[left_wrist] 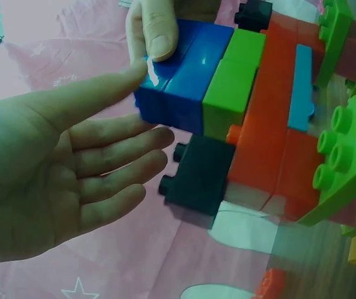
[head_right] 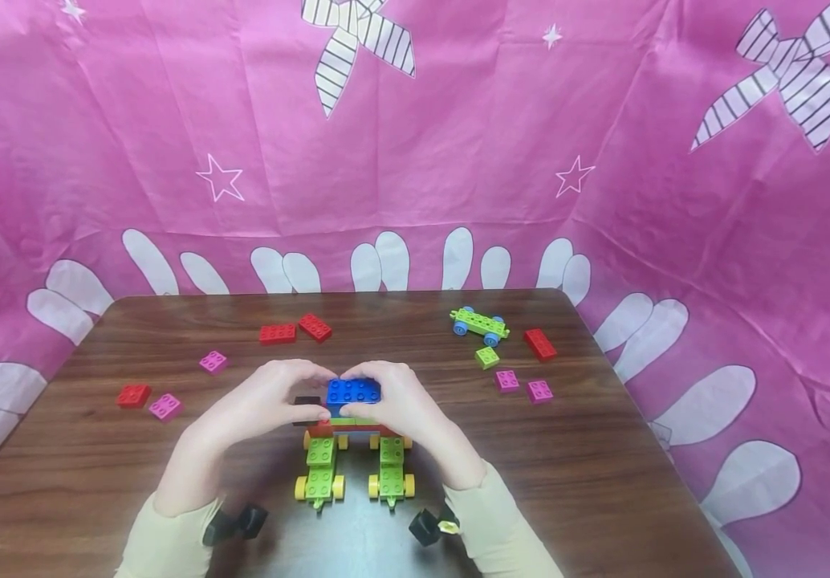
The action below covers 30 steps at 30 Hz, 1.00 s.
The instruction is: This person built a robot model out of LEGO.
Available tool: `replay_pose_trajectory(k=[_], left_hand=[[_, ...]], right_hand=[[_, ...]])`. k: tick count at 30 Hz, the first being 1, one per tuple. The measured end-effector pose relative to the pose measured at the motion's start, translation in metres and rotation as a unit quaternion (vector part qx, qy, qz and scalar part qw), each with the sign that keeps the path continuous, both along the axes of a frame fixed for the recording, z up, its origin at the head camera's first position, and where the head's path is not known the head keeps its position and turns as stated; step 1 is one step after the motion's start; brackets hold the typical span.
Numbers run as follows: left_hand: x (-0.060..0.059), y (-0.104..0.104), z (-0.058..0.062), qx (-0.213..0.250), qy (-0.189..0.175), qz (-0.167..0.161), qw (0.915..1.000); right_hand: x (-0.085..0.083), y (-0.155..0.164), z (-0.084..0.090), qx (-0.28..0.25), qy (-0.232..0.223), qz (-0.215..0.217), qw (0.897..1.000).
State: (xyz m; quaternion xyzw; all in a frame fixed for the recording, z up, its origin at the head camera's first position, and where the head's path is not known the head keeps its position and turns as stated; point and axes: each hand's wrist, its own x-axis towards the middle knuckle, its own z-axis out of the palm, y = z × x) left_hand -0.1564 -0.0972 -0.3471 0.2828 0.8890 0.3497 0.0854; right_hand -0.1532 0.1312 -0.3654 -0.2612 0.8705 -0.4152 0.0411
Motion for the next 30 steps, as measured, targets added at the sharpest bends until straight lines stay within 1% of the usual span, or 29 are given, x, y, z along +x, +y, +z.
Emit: replay_pose_trajectory(k=[4, 6, 9, 13, 19, 22, 26, 30], left_hand=[[-0.003, -0.009, 0.0, 0.011, 0.022, -0.006, 0.9997], [-0.005, -0.015, 0.0, 0.017, 0.031, 0.005, 0.9994], [-0.01, -0.026, -0.002, 0.027, 0.034, 0.036, 0.9984], [-0.022, -0.04, -0.006, 0.036, 0.044, 0.089, 0.9944], [-0.045, -0.062, -0.02, 0.05, 0.067, 0.155, 0.9844], [-0.056, -0.071, -0.029, 0.048, 0.072, 0.177, 0.9804], [-0.071, -0.079, -0.039, 0.045, 0.071, 0.183, 0.9794], [-0.088, -0.081, -0.048, 0.046, 0.066, 0.178, 0.9807]], right_hand=[[-0.001, 0.001, -0.001, 0.001, -0.006, 0.002, 1.0], [-0.001, 0.002, -0.002, 0.003, -0.009, 0.001, 1.0], [-0.001, 0.002, -0.002, 0.007, -0.014, -0.001, 1.0], [-0.001, 0.002, -0.001, 0.012, -0.022, -0.006, 1.0], [-0.001, 0.001, -0.002, 0.013, -0.028, -0.012, 0.999], [-0.001, 0.001, -0.002, 0.013, -0.031, -0.014, 0.999], [-0.001, 0.001, -0.002, 0.01, -0.038, -0.015, 0.999], [-0.001, 0.002, -0.001, 0.008, -0.044, -0.013, 0.999]])
